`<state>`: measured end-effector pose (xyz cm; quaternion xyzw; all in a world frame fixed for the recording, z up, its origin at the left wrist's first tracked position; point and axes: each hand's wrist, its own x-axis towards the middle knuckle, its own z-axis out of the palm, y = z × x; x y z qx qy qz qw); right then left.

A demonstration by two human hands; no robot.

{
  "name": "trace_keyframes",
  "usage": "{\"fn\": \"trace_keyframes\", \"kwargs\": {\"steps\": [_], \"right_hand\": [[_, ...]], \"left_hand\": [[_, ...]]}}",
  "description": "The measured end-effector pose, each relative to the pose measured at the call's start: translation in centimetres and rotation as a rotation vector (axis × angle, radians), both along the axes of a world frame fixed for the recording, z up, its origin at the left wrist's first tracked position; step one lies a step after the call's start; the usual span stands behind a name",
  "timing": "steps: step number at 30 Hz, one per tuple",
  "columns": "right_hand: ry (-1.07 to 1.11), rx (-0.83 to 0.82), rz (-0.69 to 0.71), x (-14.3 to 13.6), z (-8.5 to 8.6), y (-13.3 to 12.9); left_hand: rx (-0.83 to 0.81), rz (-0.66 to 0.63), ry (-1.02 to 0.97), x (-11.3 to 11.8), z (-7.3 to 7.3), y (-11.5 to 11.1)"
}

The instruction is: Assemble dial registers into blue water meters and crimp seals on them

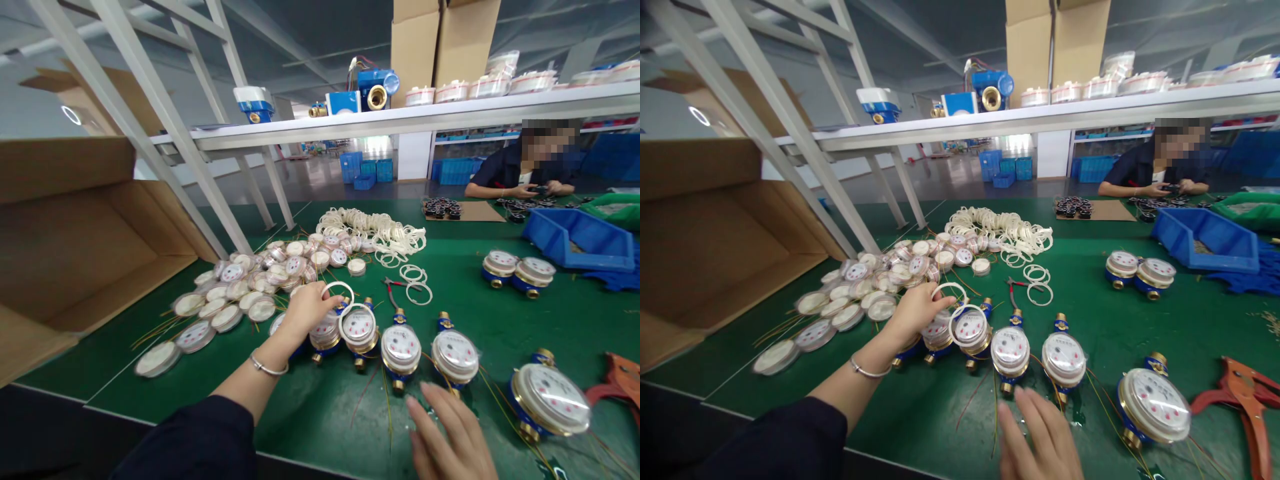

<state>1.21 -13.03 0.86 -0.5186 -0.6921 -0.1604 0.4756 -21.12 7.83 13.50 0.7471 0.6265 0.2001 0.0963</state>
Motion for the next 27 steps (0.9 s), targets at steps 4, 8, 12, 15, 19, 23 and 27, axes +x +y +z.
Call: {"fn": "trace_keyframes", "kwargs": {"steps": [4, 8, 12, 15, 19, 23, 27], "right_hand": [[-0.169, -0.244, 0.137, -5.0, 5.9, 6.7], [-0.186, -0.436, 0.103, -8.3, 6.8, 12.2], [-0.214, -0.442, 0.088, -9.5, 5.4, 13.9], [-0.210, -0.383, 0.050, -9.6, 5.3, 13.9], [-0.132, -0.222, 0.091, -9.1, 6.1, 13.9], [0.016, -0.101, 0.182, -9.1, 6.5, 14.4], [0.080, -0.038, 0.218, -9.2, 6.1, 15.1]], "left_hand": [[0.041, -0.018, -0.071, 0.4, -0.2, 0.2], [-0.031, -0.018, -0.203, -0.3, -1.3, 0.3], [-0.088, 0.027, -0.351, -1.5, -2.6, 0.1], [-0.125, 0.038, -0.432, -1.8, -3.2, 0.0], [-0.093, 0.033, -0.445, -1.9, -3.1, 0.4], [-0.001, -0.012, -0.344, -2.2, -2.2, 0.6], [-0.027, -0.111, -0.204, -2.5, -1.6, -0.1]]}}
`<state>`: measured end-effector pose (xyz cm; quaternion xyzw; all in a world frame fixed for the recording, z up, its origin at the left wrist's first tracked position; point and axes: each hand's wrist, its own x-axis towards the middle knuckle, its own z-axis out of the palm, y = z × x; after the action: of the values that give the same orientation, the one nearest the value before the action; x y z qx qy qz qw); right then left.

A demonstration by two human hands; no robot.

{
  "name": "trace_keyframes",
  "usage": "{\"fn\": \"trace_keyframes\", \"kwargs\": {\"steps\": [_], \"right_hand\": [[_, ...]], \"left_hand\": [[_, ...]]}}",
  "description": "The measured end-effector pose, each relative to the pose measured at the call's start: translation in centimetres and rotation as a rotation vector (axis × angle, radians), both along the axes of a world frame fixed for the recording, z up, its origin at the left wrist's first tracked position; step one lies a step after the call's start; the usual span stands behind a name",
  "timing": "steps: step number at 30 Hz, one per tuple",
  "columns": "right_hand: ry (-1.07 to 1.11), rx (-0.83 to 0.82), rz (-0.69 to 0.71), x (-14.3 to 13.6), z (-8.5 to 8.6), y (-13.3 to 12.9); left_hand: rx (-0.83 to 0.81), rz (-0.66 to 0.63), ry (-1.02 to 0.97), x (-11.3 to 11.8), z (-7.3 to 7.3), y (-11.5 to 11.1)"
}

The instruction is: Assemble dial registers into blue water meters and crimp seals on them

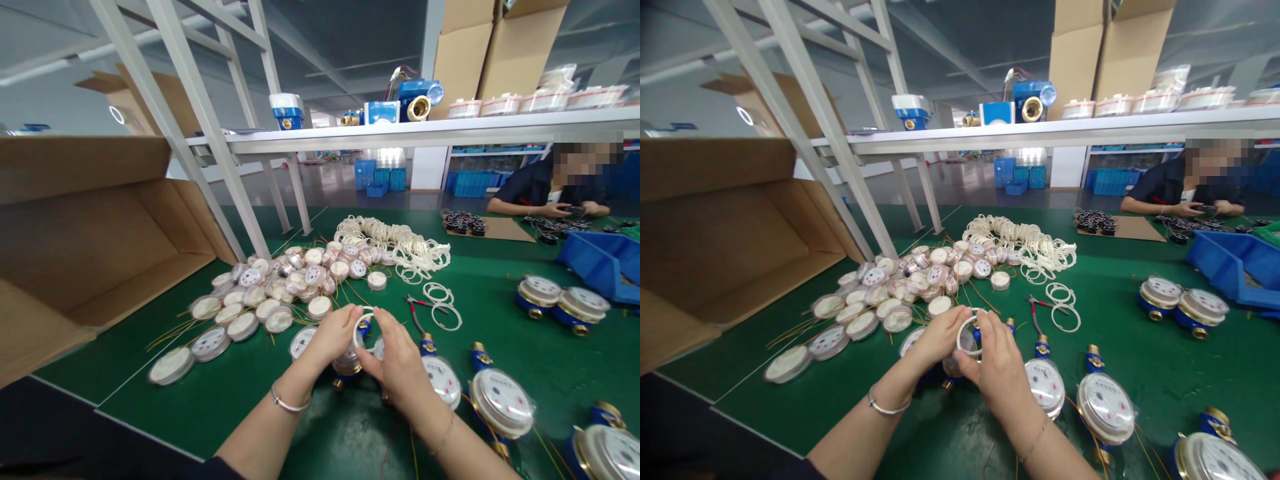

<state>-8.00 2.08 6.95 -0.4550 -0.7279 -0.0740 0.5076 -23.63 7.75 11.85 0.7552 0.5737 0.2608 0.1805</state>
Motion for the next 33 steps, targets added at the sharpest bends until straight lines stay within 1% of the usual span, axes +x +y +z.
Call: {"fn": "trace_keyframes", "kwargs": {"steps": [2, 4, 5, 7, 8, 10, 12, 14, 18, 20, 24, 26, 28, 30, 33], "right_hand": [[0.014, 0.055, -0.024, 0.4, -0.2, 0.2], [0.004, 0.027, -0.096, 0.9, -0.2, 0.2], [-0.027, -0.034, -0.139, 1.1, -0.2, 0.0], [-0.151, -0.222, -0.208, 1.0, 0.0, -0.3], [-0.229, -0.316, -0.226, 0.8, 0.1, -0.5], [-0.363, -0.451, -0.242, 0.3, 0.2, -0.9], [-0.435, -0.525, -0.260, -0.1, 0.3, -1.2], [-0.472, -0.562, -0.274, -0.2, 0.4, -1.4], [-0.494, -0.620, -0.280, -0.2, 0.6, -1.3], [-0.493, -0.651, -0.272, -0.3, 0.5, -1.1], [-0.464, -0.689, -0.231, -0.7, -0.1, -0.1], [-0.429, -0.687, -0.215, -0.8, -0.3, 0.3], [-0.392, -0.670, -0.195, -0.7, -0.3, 0.2], [-0.349, -0.619, -0.156, -0.3, 0.2, -0.4], [-0.273, -0.504, -0.109, 1.7, 1.8, -1.0]], "left_hand": [[-0.002, 0.015, 0.064, -0.8, 0.3, -0.4], [0.001, 0.062, 0.129, -2.0, 0.5, -0.8], [-0.007, 0.080, 0.169, -2.6, 0.5, -1.0], [-0.042, 0.106, 0.271, -3.4, 0.5, -1.3], [-0.057, 0.122, 0.327, -3.6, 0.4, -1.5], [-0.064, 0.154, 0.435, -3.5, 0.3, -1.8], [-0.040, 0.165, 0.519, -3.0, 0.1, -1.9], [-0.015, 0.150, 0.579, -2.5, -0.1, -1.8], [0.020, 0.113, 0.634, -1.6, -0.3, -1.1], [0.041, 0.091, 0.632, -1.2, -0.3, -1.2], [0.087, -0.080, 0.612, -0.8, -0.2, -2.0], [0.086, -0.125, 0.603, -0.7, -0.3, -2.0], [0.069, -0.138, 0.582, -0.5, -0.7, -1.7], [0.047, -0.150, 0.567, -0.4, -1.2, -1.2], [0.004, -0.186, 0.564, -0.5, -1.9, -0.4]]}}
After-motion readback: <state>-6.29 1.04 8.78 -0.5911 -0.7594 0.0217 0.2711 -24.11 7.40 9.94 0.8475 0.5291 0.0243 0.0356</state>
